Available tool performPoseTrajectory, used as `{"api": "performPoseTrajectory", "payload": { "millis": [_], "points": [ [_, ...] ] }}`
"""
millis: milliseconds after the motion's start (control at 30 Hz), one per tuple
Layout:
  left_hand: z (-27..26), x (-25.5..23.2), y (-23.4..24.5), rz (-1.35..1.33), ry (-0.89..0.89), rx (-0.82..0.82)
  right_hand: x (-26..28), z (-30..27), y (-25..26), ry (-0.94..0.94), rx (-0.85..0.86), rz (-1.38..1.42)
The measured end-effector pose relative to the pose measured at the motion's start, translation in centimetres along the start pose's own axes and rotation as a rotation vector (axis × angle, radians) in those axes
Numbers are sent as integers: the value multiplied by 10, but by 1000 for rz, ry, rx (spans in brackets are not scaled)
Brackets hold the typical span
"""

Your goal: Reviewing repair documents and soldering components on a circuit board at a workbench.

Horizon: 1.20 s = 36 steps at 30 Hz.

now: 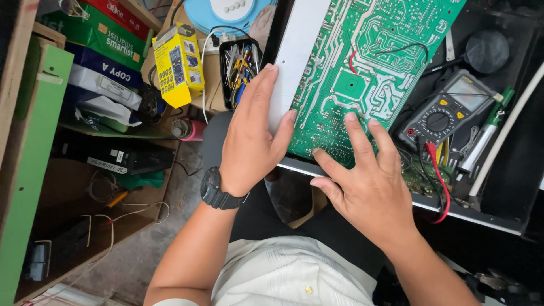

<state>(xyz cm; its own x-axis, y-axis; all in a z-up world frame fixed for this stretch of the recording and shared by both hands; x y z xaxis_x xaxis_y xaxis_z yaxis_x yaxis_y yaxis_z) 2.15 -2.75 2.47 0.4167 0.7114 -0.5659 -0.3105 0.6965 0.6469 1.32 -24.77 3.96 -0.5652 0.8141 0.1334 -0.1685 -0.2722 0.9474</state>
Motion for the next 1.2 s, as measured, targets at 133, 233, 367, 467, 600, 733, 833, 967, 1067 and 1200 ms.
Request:
{"api": "performPoseTrajectory", "payload": {
  "millis": [133,233,367,467,600,733,833,967,1067,1200],
  "points": [
    [1,0,0,1,3,0,-2,-1,-2,-6,13,5],
    [1,1,1,9,-3,1,-4,-3,-2,0,-1,14],
    [0,0,1,34,-7,6,-7,-5,-1,2,3,21],
    [1,-1,2,36,-11,11,-10,-2,-1,-12,57,125],
    [1,-1,2,38,-8,2,-12,-1,0,-29,85,180],
    [3,-4,4,74,-10,-22,-14,-1,2,-44,80,227],
    [3,-6,6,75,8,-29,-17,-2,3,-43,63,283],
    [3,-6,7,81,21,-61,-20,-1,7,-38,67,359],
    [2,-7,10,7,24,-148,-23,-2,7,-38,71,387],
    [-7,11,8,-332,101,-317,-24,1,9,-31,52,431]
  ]
}}
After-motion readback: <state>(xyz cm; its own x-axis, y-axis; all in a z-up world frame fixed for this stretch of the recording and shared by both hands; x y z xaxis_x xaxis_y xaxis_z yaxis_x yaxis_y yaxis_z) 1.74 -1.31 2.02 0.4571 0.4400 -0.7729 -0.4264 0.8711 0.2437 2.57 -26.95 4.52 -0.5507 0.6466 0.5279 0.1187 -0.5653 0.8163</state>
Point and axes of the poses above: each hand's wrist, its own z-axis towards the middle knuckle, its own y-axis out of the back of the hand, x = y × z, the point moved 6 cm from there along z, towards the middle knuckle, and after that the axes turned 13 degrees about -y, right-handed, at the moved point
